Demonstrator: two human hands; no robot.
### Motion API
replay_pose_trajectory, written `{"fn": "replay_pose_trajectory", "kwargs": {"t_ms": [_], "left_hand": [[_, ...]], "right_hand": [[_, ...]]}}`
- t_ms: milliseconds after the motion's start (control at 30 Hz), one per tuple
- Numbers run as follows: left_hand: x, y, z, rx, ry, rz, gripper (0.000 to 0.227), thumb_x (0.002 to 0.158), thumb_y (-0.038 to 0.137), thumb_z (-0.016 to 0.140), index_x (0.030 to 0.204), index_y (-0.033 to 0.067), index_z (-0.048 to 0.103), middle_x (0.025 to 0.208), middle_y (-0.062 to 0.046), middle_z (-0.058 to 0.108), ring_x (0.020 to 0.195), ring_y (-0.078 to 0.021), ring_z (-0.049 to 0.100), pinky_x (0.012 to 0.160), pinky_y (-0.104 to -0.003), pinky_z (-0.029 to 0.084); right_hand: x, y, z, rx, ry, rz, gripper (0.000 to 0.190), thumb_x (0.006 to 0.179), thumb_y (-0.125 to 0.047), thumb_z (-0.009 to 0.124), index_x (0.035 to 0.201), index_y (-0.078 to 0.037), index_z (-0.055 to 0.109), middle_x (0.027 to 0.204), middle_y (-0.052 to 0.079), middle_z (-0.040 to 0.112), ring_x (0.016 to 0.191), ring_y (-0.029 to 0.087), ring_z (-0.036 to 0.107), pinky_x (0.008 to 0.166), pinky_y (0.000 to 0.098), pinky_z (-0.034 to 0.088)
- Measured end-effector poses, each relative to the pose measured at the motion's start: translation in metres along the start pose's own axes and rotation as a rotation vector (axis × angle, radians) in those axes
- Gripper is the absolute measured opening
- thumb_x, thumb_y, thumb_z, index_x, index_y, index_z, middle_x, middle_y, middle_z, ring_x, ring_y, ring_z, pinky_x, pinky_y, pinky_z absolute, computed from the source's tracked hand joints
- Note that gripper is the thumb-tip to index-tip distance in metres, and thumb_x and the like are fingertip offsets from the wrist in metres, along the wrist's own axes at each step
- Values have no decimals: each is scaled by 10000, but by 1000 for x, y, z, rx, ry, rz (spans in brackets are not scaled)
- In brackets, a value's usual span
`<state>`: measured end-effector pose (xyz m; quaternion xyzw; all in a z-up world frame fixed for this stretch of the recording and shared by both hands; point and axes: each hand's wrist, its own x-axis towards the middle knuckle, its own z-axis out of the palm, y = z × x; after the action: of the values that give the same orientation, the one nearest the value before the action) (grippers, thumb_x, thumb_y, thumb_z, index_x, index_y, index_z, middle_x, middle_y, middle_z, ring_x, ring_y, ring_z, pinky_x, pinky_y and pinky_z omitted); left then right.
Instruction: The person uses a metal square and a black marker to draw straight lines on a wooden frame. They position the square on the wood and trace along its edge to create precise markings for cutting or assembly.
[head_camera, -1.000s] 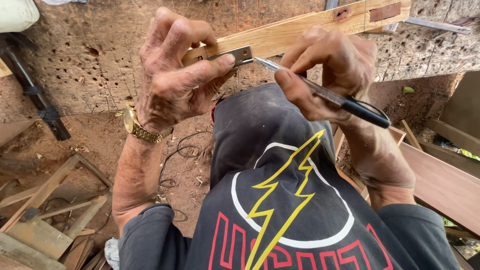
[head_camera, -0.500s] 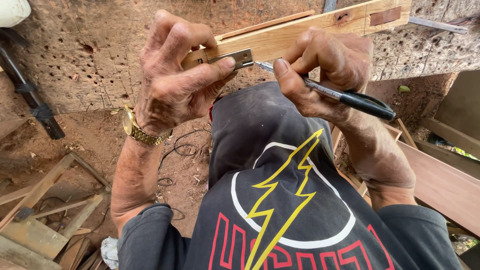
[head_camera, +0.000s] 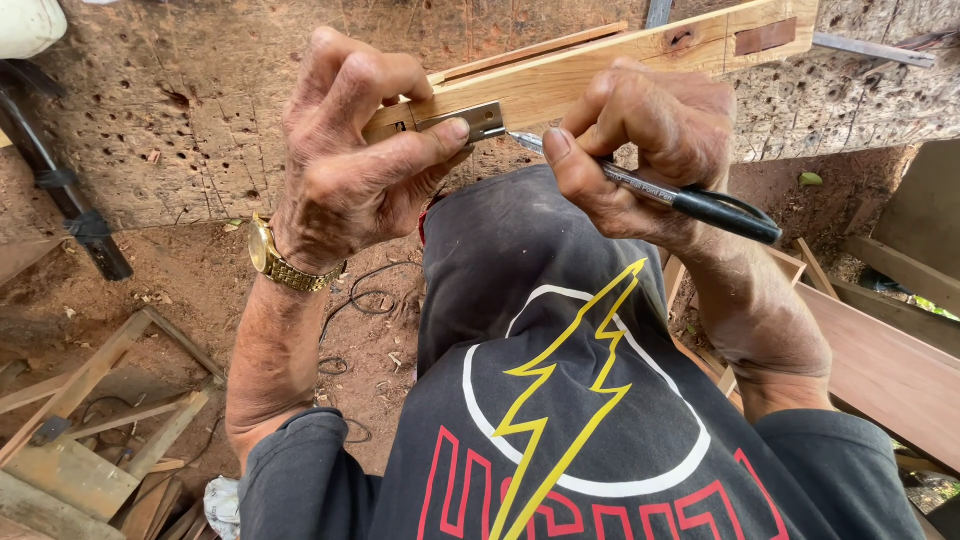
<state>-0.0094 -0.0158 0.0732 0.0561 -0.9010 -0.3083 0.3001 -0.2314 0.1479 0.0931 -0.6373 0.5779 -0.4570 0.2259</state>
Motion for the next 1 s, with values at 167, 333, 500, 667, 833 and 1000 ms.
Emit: {"fn": "replay_pose_trajectory", "kwargs": {"t_ms": [167, 333, 500, 667, 833, 1000], "left_hand": [[-1, 1, 1, 2, 6, 3, 230, 939, 136, 925, 1102, 135, 762, 1128, -49, 607, 1025, -266, 527, 844, -411, 484], [0, 0, 1, 8, 9, 8, 237, 933, 128, 912, 1115, 138, 761, 1141, -48, 605, 1039, -266, 532, 853, -405, 488], [0, 1, 1, 3, 9, 9, 228, 921, 126, 919, 1091, 130, 768, 1122, -55, 608, 1013, -263, 533, 822, -395, 485], [-2, 1, 1, -7, 9, -5, 227, 931, 116, 916, 1101, 129, 766, 1141, -50, 606, 1037, -261, 533, 825, -386, 485], [-1, -1, 2, 5, 12, 12, 227, 951, 137, 956, 1079, 130, 768, 1120, -48, 607, 1019, -259, 533, 828, -395, 484], [-3, -2, 3, -2, 10, 8, 245, 950, 171, 957, 1108, 138, 773, 1120, -49, 604, 1023, -260, 531, 824, -391, 487]], "right_hand": [[6, -4, 4, -51, 28, -17, 303, 988, 57, 759, 834, -50, 522, 794, 89, 664, 639, 172, 644, 556, 305, 444], [1, 1, 3, -35, 23, -1, 330, 1003, 49, 759, 833, -58, 497, 801, 85, 658, 635, 164, 646, 538, 294, 438], [4, 0, 5, -56, 44, -49, 303, 990, 54, 761, 838, -53, 522, 792, 87, 656, 679, 192, 644, 542, 312, 439], [-1, 4, 3, -17, 19, -37, 312, 1006, 53, 740, 832, -56, 505, 801, 81, 661, 686, 175, 664, 561, 297, 457], [2, -1, 2, -22, 25, -7, 302, 1027, 45, 748, 864, -62, 518, 788, 86, 666, 658, 170, 655, 564, 300, 451], [1, -1, 3, 23, 32, -19, 298, 1028, 56, 739, 872, -55, 511, 822, 86, 661, 665, 171, 656, 564, 289, 462]]}}
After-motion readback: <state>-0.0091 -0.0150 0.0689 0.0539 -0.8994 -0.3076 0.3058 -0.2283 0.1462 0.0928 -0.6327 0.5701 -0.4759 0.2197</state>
